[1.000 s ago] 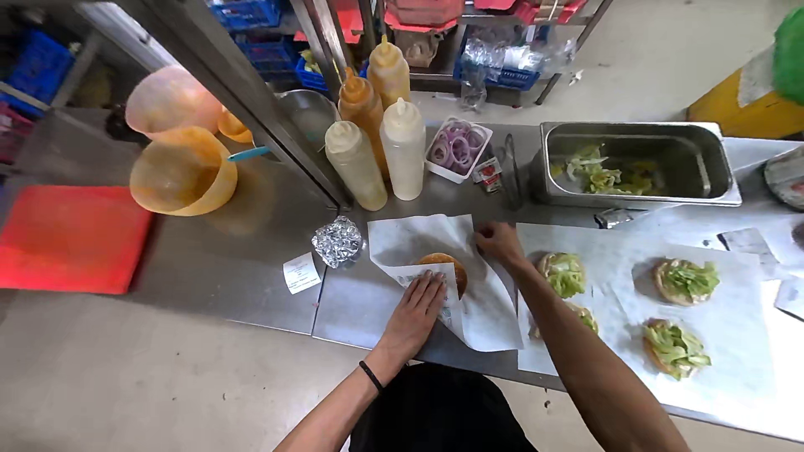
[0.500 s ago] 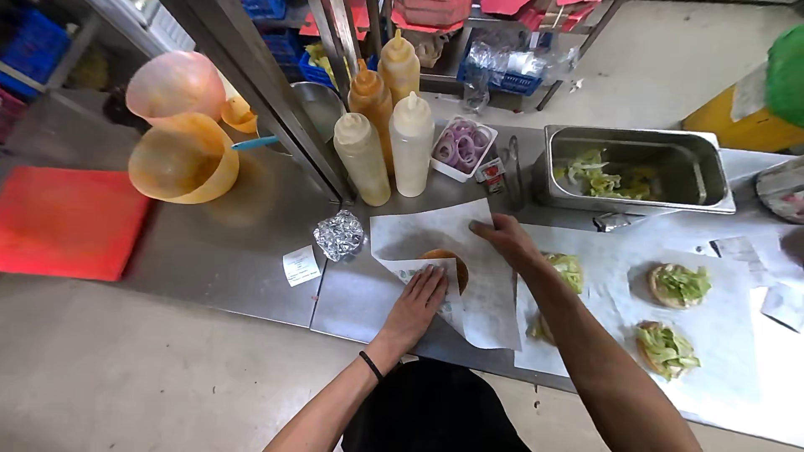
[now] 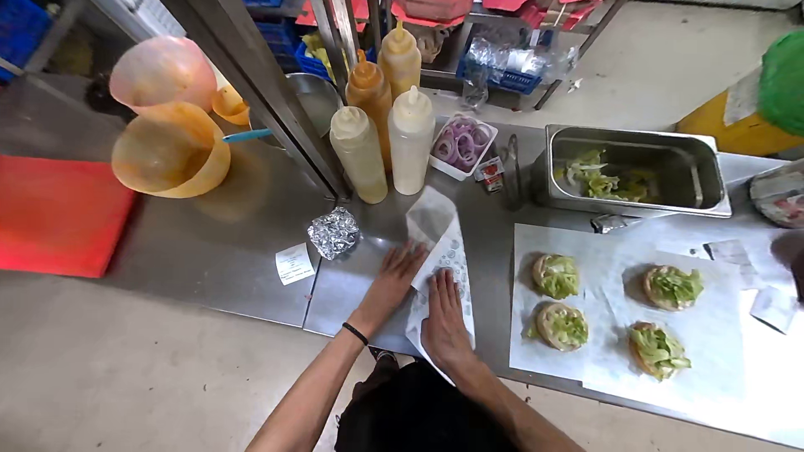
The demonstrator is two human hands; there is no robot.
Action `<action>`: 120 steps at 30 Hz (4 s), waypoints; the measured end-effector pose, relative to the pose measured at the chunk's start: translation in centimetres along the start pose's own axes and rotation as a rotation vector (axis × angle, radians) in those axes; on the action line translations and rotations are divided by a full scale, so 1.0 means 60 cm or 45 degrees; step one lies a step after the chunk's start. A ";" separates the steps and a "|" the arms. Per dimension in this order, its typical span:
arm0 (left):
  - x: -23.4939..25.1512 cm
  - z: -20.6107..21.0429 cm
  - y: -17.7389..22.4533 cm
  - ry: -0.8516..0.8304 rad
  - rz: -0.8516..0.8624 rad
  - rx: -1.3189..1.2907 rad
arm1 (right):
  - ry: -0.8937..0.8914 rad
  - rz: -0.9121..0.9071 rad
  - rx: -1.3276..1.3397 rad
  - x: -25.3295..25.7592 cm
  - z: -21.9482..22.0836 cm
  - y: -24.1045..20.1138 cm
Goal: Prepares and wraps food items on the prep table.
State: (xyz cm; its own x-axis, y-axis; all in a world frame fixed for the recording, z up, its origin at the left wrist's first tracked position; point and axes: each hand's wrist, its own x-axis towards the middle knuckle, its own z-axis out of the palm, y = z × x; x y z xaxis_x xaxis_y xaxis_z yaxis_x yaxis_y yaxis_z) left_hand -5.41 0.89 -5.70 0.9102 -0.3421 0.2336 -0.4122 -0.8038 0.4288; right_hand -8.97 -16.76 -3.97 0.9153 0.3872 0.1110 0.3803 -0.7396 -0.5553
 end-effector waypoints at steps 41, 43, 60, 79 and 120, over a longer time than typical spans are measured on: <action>0.107 -0.077 0.056 -0.329 -1.026 -0.810 | 0.013 -0.235 0.524 0.164 -0.106 0.133; 0.091 -0.057 0.059 -0.299 -1.068 -0.787 | 0.072 -0.460 0.419 0.104 -0.077 0.141; -0.005 -0.177 0.046 -0.007 -1.129 -0.683 | -0.783 -1.392 -0.159 0.265 -0.100 0.045; -0.029 0.060 0.167 0.342 -0.952 -0.458 | 0.099 0.586 0.259 -0.005 -0.063 0.079; 0.016 0.027 0.150 -0.393 -1.590 -0.879 | 0.303 -0.209 0.328 -0.099 -0.002 0.106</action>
State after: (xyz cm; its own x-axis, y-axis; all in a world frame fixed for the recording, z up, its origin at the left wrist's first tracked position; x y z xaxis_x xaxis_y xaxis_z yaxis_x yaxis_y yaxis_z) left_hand -8.21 -7.48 -3.05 0.6191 0.2286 -0.7513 0.7798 -0.2916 0.5539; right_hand -11.96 -23.85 -8.05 0.8618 0.3283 0.3868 0.5061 -0.5042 -0.6997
